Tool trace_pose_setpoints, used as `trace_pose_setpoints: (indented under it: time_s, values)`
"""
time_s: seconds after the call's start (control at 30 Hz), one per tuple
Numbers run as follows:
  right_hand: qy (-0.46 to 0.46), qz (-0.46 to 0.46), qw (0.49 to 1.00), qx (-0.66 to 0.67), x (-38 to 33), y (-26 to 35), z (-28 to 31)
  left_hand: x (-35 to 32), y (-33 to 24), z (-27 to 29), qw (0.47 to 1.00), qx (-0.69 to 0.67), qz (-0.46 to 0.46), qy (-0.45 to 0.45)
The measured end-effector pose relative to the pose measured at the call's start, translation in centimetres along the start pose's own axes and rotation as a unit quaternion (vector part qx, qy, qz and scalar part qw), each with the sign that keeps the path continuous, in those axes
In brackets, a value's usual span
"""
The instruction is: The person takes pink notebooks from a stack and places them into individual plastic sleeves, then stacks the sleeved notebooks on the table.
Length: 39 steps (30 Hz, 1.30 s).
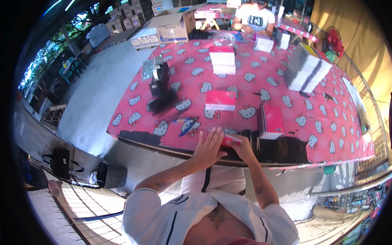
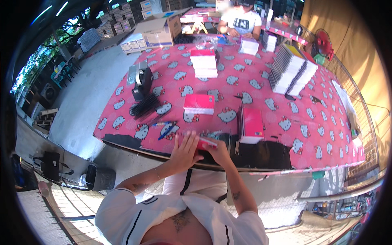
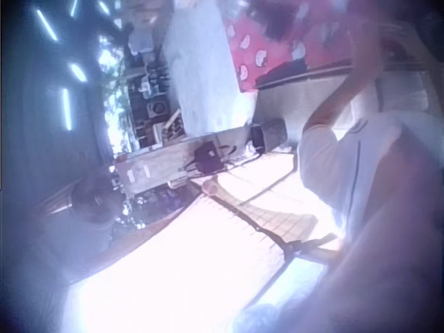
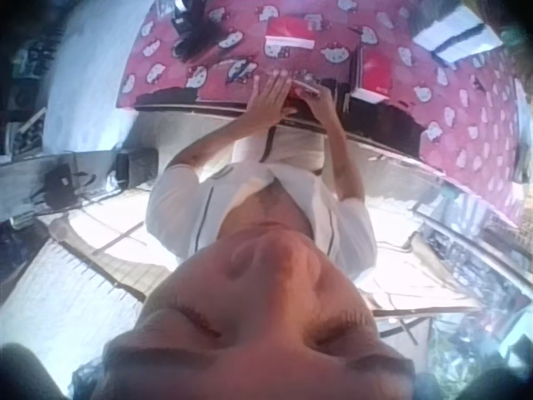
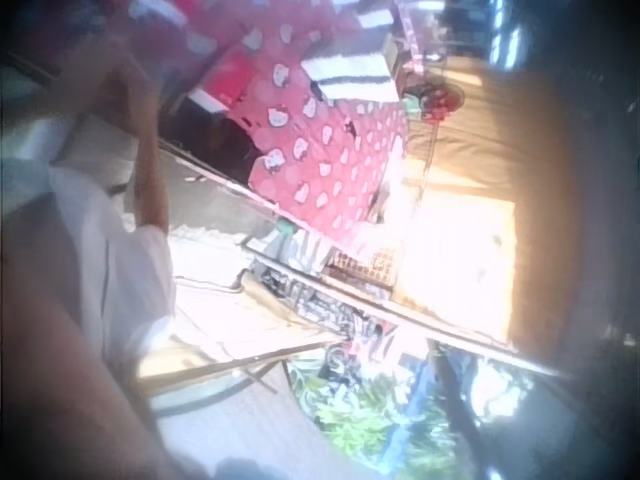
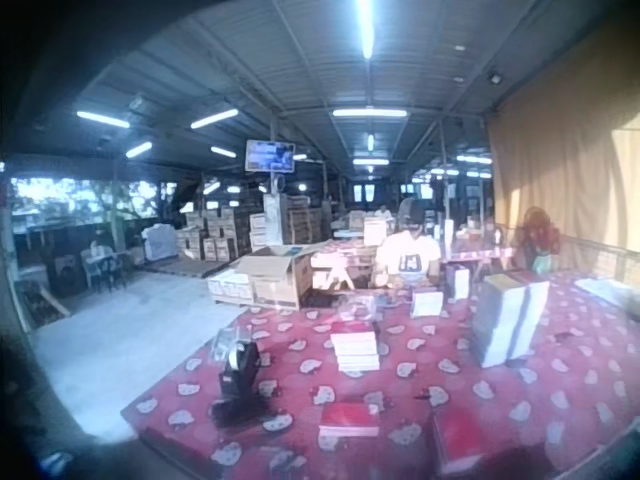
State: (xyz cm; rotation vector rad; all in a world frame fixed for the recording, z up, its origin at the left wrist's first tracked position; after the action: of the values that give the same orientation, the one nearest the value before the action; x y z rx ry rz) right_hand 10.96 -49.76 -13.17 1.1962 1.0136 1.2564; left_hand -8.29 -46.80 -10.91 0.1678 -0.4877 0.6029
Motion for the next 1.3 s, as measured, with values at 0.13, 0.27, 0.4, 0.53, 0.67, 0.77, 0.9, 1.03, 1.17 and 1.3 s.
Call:
trace_pose_setpoints:
  time_s: [0.13, 0.27, 0.4, 0.53, 0.67, 0.77, 0.9, 1.03, 1.17, 1.3]
  values:
    - [0.006, 0.037, 0.999, -0.025, -0.4, 0.5, -0.2, -0.2, -0.6, -0.4, 0.997, 0.015, 0.033, 0.064]
    - [0.015, -0.008, 1.000, 0.001, 0.0, 0.3, -0.1, 1.5, 0.5, -0.1, 0.998, 0.049, -0.002, 0.025]
    - [0.016, 0.016, 0.999, 0.032, -0.3, -0.8, -0.6, 0.5, -0.6, -0.4, 0.999, 0.033, -0.008, 0.017]
    - [0.042, -0.011, 0.999, -0.009, -0.3, -0.6, -0.2, 2.0, -0.1, 0.1, 0.998, 0.033, -0.043, 0.042]
    - [0.023, 0.013, 1.000, -0.016, -0.4, -1.1, -0.3, 1.3, -1.3, -1.0, 0.999, 0.002, -0.045, 0.020]
    - [0.013, 0.019, 0.999, -0.044, -0.2, -0.5, -0.1, 5.0, -0.5, 0.1, 0.999, 0.012, -0.038, 0.004]
    - [0.019, 0.059, 0.998, 0.009, 0.1, -1.8, -0.2, -2.0, -2.4, -4.0, 0.994, -0.064, -0.091, 0.006]
    - [0.014, 0.063, 0.998, -0.003, -0.4, -1.2, -0.2, 2.7, -1.9, -1.3, 0.997, -0.031, -0.057, 0.048]
    - [-0.100, 0.019, 0.995, 0.002, -0.7, 1.0, -1.1, 0.3, -3.1, -0.3, 0.974, -0.225, 0.031, -0.021]
    - [-0.099, 0.144, 0.984, 0.041, -2.8, 6.2, -3.2, 1.3, -2.6, 2.2, 0.879, -0.453, 0.132, -0.071]
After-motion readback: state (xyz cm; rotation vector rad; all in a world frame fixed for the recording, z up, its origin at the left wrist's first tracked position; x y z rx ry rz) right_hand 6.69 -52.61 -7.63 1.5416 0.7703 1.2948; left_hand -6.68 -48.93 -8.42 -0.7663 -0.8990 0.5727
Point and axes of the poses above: each hand's wrist, its own x-axis towards the middle knuckle, its own z-axis out of the back of the hand, y = z × x, the point moved 1 cm from there along x, towards the middle knuckle, and after that the axes turned 1 degree about x, right-handed, at the moved point
